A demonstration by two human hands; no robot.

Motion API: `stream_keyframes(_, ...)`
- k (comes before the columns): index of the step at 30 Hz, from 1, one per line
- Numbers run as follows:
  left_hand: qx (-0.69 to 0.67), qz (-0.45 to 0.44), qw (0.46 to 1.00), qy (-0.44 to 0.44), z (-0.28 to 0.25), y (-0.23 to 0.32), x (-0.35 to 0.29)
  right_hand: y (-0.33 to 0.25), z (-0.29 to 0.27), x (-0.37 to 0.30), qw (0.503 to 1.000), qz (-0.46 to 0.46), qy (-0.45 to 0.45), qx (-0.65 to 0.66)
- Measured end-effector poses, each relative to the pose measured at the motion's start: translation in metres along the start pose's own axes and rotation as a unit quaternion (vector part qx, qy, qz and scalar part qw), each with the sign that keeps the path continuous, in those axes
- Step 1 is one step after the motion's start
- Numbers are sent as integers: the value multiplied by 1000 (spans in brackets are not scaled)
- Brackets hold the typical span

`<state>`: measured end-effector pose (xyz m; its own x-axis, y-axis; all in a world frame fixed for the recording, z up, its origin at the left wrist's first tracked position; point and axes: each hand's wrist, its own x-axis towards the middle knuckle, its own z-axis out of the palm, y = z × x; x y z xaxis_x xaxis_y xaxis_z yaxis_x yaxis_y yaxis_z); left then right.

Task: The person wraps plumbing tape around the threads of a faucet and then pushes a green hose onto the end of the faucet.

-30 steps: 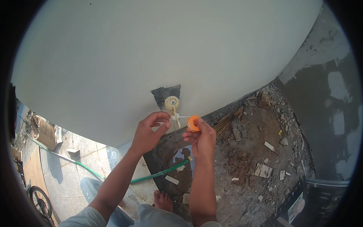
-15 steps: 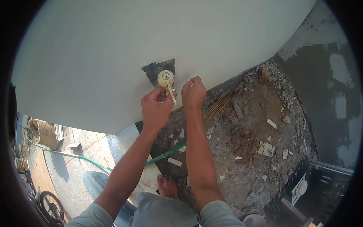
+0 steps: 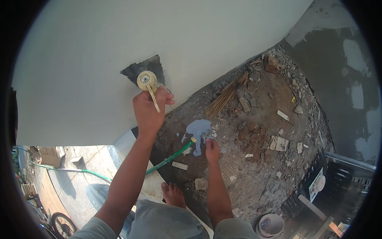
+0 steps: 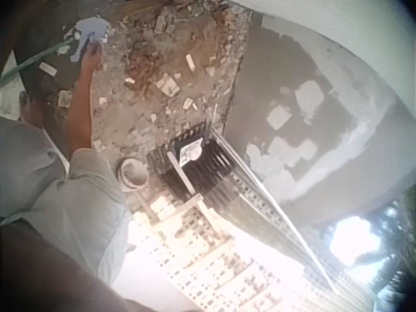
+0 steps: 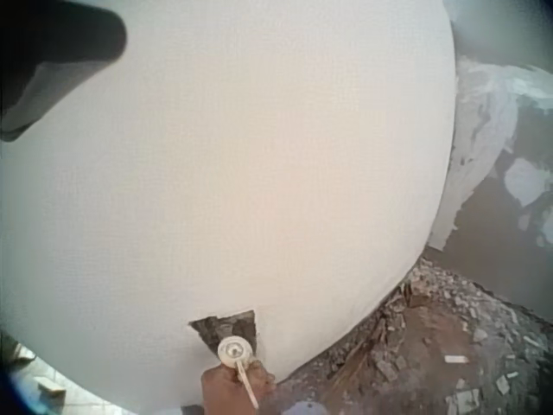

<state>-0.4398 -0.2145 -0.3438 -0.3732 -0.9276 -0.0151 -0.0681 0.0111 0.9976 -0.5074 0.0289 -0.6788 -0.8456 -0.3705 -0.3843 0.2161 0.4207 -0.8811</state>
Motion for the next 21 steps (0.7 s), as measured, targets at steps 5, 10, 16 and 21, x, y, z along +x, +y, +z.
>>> stream_keyframes(5, 37, 24, 998, -54, -8, -1, 4, -75, 69, -39, 827, 241, -119, 494)
stream_keyframes(10, 133, -44, 980, -142, -37, 19, 13, -191, 116, -63, 797, -4, -163, 581)
stream_keyframes(16, 166, -56, 968, -179, -38, 38, 14, -288, 114, -64, 784, -160, -220, 558)
stream_keyframes(21, 203, -47, 958, -196, -50, 32, 28, -305, 115, -58, 804, -197, -250, 502)
